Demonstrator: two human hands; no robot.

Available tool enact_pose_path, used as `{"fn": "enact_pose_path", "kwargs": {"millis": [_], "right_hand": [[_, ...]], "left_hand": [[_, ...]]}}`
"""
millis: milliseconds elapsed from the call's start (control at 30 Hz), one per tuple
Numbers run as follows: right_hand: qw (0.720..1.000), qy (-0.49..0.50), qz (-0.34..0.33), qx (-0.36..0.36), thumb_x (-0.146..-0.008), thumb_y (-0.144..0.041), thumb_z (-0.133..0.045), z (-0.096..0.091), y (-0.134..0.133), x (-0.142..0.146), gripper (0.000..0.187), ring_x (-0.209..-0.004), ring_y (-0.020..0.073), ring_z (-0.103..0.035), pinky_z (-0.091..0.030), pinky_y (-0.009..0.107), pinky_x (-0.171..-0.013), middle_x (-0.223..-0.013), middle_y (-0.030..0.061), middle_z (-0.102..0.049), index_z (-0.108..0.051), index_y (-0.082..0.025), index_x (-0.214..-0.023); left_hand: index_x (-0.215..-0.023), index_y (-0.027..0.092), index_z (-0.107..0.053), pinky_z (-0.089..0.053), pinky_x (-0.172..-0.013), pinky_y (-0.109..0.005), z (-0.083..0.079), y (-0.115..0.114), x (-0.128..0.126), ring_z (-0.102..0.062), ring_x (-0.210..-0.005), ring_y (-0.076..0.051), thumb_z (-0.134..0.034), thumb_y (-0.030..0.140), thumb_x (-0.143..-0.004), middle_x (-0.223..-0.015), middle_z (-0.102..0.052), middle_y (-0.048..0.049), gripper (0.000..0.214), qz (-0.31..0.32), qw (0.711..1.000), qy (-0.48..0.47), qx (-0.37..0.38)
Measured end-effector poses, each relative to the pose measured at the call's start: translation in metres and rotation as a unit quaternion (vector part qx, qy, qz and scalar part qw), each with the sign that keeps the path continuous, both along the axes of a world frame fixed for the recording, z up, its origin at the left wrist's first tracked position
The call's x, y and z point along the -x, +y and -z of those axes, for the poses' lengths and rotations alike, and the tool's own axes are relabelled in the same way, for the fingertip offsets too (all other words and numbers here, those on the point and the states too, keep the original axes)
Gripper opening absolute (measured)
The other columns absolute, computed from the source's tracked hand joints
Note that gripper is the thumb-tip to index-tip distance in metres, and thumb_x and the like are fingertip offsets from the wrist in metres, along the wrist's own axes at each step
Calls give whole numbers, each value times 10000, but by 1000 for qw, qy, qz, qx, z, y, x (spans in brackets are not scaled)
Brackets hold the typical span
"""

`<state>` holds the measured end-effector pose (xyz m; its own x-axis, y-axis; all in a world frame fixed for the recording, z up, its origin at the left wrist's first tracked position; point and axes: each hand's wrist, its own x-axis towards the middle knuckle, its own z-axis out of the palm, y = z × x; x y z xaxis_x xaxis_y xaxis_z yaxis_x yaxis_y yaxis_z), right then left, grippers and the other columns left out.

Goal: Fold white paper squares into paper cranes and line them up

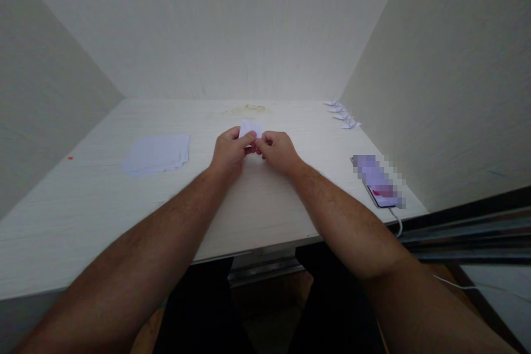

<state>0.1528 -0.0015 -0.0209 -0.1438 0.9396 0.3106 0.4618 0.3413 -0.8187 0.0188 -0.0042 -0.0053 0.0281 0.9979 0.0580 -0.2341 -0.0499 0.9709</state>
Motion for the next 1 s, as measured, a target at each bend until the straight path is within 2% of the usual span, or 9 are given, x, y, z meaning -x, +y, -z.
{"fn": "enact_pose_path", "kwargs": {"millis": [100, 167, 233, 300, 400, 567, 767, 867, 1000], "right_hand": [[999, 32, -20, -20, -845, -392, -657, 0, 1, -2, 269, -611, 117, -531, -428, 254, -601, -632, -5, -608, -614, -177, -690], [995, 93, -12, -40, -823, -328, -667, 0, 5, -5, 156, -633, 109, -547, -457, 246, -622, -722, -4, -637, -643, -176, -844], [989, 130, -24, -67, -795, -233, -658, 1, 10, -9, 266, -673, 98, -566, -482, 238, -644, -885, 6, -670, -633, -192, -1057], [986, 128, -56, -87, -791, -174, -621, 1, 14, -13, 371, -725, 95, -583, -499, 235, -672, -1013, 20, -673, -616, -212, -1161], [986, 98, -99, -98, -803, -142, -588, 0, 17, -16, 298, -790, 106, -596, -511, 247, -722, -1027, 25, -676, -664, -203, -1084], [985, 72, -109, -109, -779, -136, -654, -5, 13, -18, 170, -788, 107, -584, -506, 276, -772, -976, 19, -681, -711, -186, -932], [986, 92, -129, -59, -766, -210, -714, -6, 12, -19, 74, -738, 112, -575, -492, 280, -740, -808, -2, -679, -717, -174, -831], [985, 105, -133, -31, -755, -226, -719, -7, 12, -20, 81, -709, 112, -575, -486, 274, -710, -761, -2, -682, -716, -165, -808], [991, 92, -99, -18, -746, -238, -716, -10, 8, -21, 95, -689, 112, -567, -473, 268, -689, -729, -5, -671, -719, -168, -810]], "left_hand": [[-776, 149, -614, -496, -589, -224, -4, 1, 4, -573, -624, -100, -701, 174, -701, -735, -626, -12, 118, -4, 1000, -10, 14], [-796, 138, -631, -469, -541, -213, -6, 4, 10, -571, -605, -102, -709, 173, -688, -742, -638, -28, 137, 1, 999, 2, 41], [-787, 129, -634, -440, -503, -206, -6, 7, 16, -551, -562, -97, -718, 179, -683, -700, -627, -33, 142, 32, 997, 13, 63], [-761, 120, -634, -406, -474, -197, -6, 10, 20, -529, -525, -91, -734, 175, -671, -648, -603, -29, 145, 65, 995, 22, 79], [-746, 115, -642, -377, -453, -187, -5, 12, 24, -498, -497, -77, -760, 149, -645, -601, -566, -11, 159, 79, 993, 8, 91], [-715, 119, -638, -374, -449, -164, -7, 13, 27, -486, -494, -63, -783, 120, -622, -572, -545, 1, 173, 87, 989, -12, 118], [-727, 99, -650, -306, -392, -143, -8, 14, 32, -478, -463, -52, -782, 119, -642, -569, -554, -4, 158, 159, 977, -9, 141], [-686, 109, -629, -354, -419, -146, -8, 14, 32, -509, -475, -58, -752, 77, -641, -588, -582, -18, 135, 150, 978, -3, 143], [-626, 116, -617, -390, -458, -163, -7, 14, 32, -540, -494, -72, -723, 29, -620, -587, -613, -40, 137, 122, 985, 19, 125]]}}
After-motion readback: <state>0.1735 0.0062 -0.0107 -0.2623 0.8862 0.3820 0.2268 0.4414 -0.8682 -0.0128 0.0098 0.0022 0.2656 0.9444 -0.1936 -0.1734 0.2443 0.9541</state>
